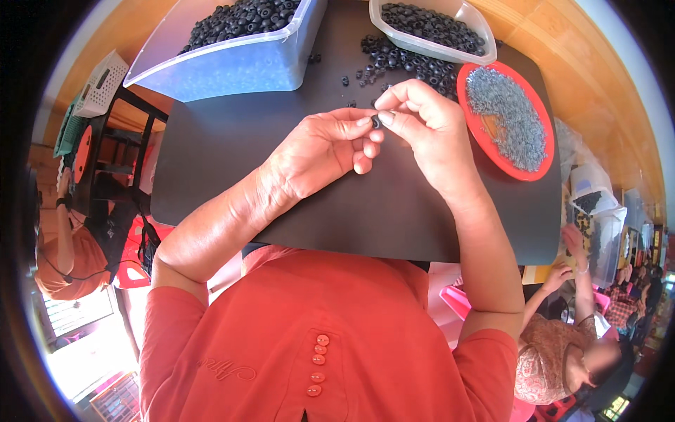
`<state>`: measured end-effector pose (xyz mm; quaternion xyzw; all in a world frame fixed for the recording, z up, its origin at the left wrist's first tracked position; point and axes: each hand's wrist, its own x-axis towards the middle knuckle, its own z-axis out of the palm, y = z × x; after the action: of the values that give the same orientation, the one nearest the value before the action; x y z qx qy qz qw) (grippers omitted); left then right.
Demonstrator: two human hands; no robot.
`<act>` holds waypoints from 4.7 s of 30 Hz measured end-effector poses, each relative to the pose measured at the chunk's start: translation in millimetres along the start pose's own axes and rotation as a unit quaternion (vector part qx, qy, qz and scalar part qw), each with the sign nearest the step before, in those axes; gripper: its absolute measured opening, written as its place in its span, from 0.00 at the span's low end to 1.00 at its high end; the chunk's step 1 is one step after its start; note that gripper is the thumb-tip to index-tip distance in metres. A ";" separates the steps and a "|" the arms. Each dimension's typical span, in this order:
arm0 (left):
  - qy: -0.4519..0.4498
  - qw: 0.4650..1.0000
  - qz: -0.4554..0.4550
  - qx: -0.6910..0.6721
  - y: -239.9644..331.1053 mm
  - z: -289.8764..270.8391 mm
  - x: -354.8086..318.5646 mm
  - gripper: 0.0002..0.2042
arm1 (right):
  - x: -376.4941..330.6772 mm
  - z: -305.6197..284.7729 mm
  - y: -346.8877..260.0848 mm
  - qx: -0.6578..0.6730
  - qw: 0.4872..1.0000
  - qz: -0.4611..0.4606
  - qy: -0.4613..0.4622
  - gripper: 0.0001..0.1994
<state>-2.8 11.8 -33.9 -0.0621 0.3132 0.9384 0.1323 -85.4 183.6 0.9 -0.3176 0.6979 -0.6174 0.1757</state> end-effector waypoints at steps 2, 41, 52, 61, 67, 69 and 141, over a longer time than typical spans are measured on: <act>-0.001 1.000 0.001 -0.008 -0.6 0.8 -0.9 0.10 | -0.7 -1.4 -0.8 -0.021 1.000 0.001 0.008 0.05; -0.111 0.987 -0.103 0.054 -9.4 14.2 -10.9 0.06 | 100.6 37.2 29.1 -0.599 0.739 -0.288 -0.113 0.05; -0.132 0.991 -0.006 -0.019 11.0 12.5 -12.2 0.09 | 89.2 17.3 16.1 -0.267 0.945 -0.177 -0.070 0.08; -0.047 0.995 0.080 -0.034 14.3 11.5 -9.4 0.09 | 20.1 17.4 -27.0 0.133 0.991 -0.018 -0.006 0.07; -0.030 0.996 0.081 -0.030 13.4 10.6 -6.1 0.09 | 15.6 23.3 -17.6 0.167 0.986 -0.012 0.025 0.05; -0.028 0.996 0.082 -0.027 13.2 10.4 -6.4 0.09 | 15.3 24.1 -15.5 0.183 0.983 -0.015 0.033 0.05; 0.016 0.995 0.100 -0.012 10.8 0.7 -6.4 0.10 | 2.4 38.3 3.5 -0.154 0.950 -0.250 0.106 0.08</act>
<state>0.2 2.6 -25.9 -0.0471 0.3087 0.9495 0.0320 -63.5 153.3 -8.9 -0.4377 0.6971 -0.5570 -0.1105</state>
